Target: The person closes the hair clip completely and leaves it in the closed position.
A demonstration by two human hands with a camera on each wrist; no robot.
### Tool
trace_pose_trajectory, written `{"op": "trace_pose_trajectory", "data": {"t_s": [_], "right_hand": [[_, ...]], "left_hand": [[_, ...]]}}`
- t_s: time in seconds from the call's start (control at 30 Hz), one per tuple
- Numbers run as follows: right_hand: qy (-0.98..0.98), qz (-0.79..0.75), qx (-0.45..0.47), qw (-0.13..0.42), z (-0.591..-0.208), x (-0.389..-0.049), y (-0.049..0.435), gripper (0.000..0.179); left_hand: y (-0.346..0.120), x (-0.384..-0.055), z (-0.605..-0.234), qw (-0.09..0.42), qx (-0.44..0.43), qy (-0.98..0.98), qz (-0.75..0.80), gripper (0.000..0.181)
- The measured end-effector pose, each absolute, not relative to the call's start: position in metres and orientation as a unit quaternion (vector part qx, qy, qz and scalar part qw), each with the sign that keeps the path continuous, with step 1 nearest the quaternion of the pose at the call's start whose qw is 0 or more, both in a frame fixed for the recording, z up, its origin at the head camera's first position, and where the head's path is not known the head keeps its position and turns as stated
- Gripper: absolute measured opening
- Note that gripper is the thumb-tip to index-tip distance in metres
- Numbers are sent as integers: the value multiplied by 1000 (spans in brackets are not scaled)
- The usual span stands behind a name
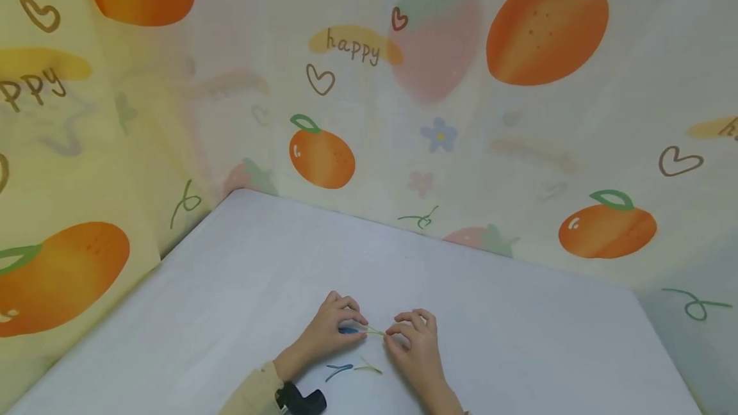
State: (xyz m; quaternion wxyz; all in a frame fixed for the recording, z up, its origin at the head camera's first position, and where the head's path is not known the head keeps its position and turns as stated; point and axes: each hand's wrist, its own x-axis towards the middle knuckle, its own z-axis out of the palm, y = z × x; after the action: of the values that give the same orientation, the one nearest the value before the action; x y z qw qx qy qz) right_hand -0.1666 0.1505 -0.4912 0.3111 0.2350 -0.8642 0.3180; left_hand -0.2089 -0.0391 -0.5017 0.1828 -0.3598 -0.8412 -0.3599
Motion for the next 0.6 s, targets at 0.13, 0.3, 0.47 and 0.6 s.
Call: {"op": "trace_pose_trajectory", "data": {"t_s": [0.13, 0.3, 0.47, 0.6], "right_hand": [[-870, 313, 236, 300, -493, -168, 152, 11], [-876, 311, 232, 288, -493, -167, 153, 11], [-877, 309, 228, 289, -491, -168, 152, 9], [-872, 311, 232, 297, -492, -168, 151, 10]], "left_hand": [[-38, -210, -504, 192, -357, -838, -365, 15], [-38, -211, -504, 202, -369, -827, -372, 13], [-38, -211, -503, 199, -383, -816, -384, 5], [-36, -208, -502, 189, -392, -810, -393, 5]]}}
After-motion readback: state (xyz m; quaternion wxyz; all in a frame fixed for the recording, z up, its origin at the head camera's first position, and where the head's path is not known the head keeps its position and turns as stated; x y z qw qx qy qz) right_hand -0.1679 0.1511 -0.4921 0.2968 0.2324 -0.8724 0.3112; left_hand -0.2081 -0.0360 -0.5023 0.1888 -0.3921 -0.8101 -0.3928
